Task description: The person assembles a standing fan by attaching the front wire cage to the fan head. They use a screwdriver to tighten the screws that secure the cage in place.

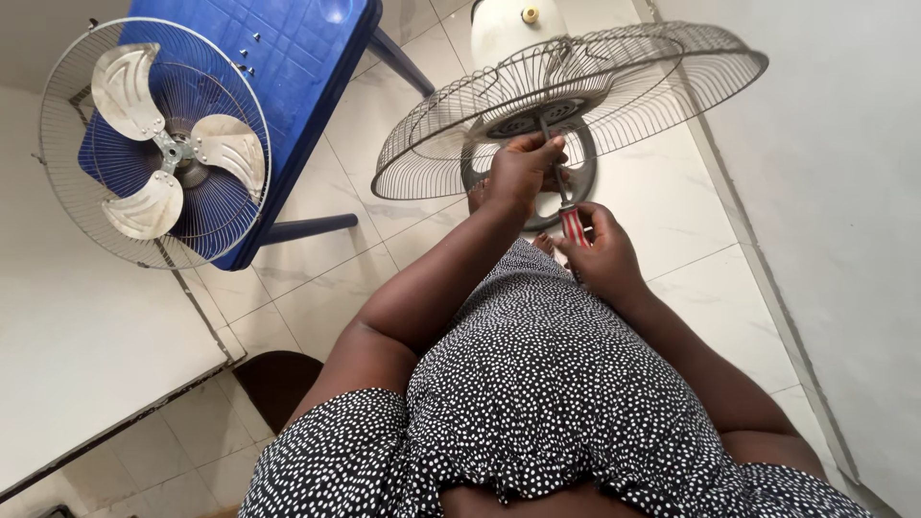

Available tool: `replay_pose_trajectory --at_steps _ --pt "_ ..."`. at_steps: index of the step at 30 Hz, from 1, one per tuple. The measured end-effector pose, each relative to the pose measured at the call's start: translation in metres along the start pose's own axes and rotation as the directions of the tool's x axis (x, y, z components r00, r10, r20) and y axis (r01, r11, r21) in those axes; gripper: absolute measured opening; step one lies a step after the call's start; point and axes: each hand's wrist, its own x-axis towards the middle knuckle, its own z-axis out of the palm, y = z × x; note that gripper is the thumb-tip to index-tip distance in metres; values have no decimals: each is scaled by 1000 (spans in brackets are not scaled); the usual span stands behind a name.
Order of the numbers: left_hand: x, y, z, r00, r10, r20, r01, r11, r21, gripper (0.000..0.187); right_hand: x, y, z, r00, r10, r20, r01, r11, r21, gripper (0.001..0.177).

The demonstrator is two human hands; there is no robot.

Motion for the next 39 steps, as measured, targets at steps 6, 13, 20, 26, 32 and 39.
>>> replay_pose_trajectory --at_steps 6,13,20,26,32,39 --pt "-9 14 -1 991 -10 135 18 998 -58 29 14 33 -6 910 173 377 -414 420 807 46" --pt "-5 9 -7 983 -71 169 96 985 -146 25 19 26 -5 880 187 437 -474 401 784 49" --pt "-8 6 6 997 -74 14 75 996 -41 20 1 11 1 992 119 51 -114 990 -82 44" --pt "-11 19 11 998 -29 -50 33 997 68 21 19 51 -5 865 51 499 -493 270 827 48" --pt "-10 10 -2 977 -45 206 100 958 -268 31 23 67 7 811 -303 500 -556 -132 821 55" --pt "4 1 -5 989 -110 98 120 987 -106 30 17 22 4 918 269 290 -365 859 359 49"
